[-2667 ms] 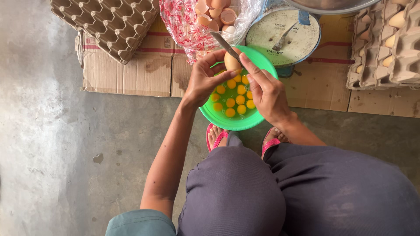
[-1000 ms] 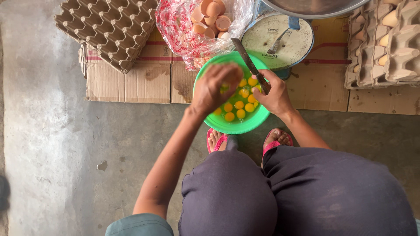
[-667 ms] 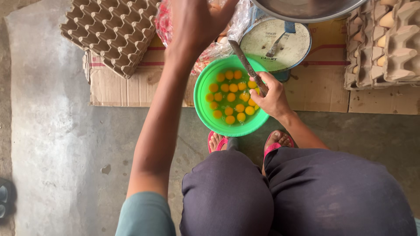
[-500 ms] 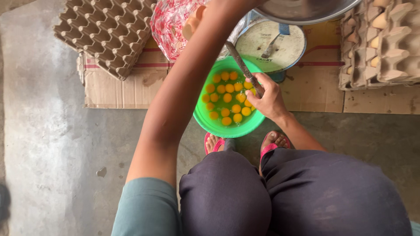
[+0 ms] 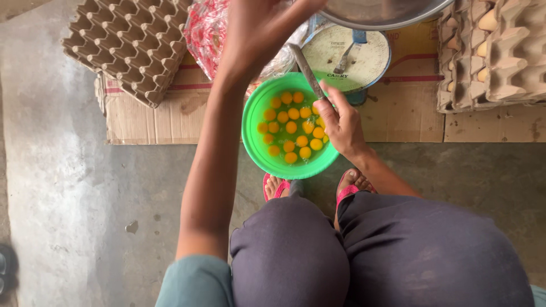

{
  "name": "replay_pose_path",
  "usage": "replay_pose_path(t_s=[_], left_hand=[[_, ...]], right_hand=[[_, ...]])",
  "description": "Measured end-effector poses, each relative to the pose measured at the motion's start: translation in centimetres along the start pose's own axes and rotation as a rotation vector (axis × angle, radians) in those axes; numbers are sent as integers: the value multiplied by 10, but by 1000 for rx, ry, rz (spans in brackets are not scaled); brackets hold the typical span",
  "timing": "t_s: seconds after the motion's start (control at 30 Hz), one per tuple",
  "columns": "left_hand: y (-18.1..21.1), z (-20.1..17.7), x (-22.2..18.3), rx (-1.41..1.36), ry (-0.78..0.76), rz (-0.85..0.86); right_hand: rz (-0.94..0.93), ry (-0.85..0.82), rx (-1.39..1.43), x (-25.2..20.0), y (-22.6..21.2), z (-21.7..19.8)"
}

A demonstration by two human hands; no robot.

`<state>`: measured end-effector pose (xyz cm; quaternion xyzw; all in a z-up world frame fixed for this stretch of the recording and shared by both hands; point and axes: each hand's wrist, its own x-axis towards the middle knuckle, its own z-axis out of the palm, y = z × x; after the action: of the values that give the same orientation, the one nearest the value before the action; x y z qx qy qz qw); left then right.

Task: The person cracks multiple eggs one by one into a green bowl using a knife to tap the shells. The person discards the shells into a plastic bag and continues until the bowl contains many yolks.

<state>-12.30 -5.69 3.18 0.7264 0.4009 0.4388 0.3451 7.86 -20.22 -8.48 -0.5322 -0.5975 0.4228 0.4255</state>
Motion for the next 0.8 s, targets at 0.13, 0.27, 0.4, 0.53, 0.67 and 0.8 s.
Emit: replay_pose_path(t_s=[0.13, 0.27, 0.4, 0.53, 0.67, 0.8], left_hand=[[1, -17, -80, -743, 39, -308], [-23, -8, -120, -919, 90, -497], [-38, 4, -139, -957, 70, -576], [-48, 14, -143, -928, 19, -534], [-54, 21, -138, -953, -12, -489], [-51, 22, -138, -903, -31, -549]], right_hand=[[-131, 18, -15, 0, -37, 7], [-291, 65, -45, -3, -68, 12], [-455, 119, -52, -1, -76, 17], [-391, 6, -312, -1, -68, 20], [-394, -8, -277, 4, -61, 21], [-320, 37, -85, 10, -61, 14]])
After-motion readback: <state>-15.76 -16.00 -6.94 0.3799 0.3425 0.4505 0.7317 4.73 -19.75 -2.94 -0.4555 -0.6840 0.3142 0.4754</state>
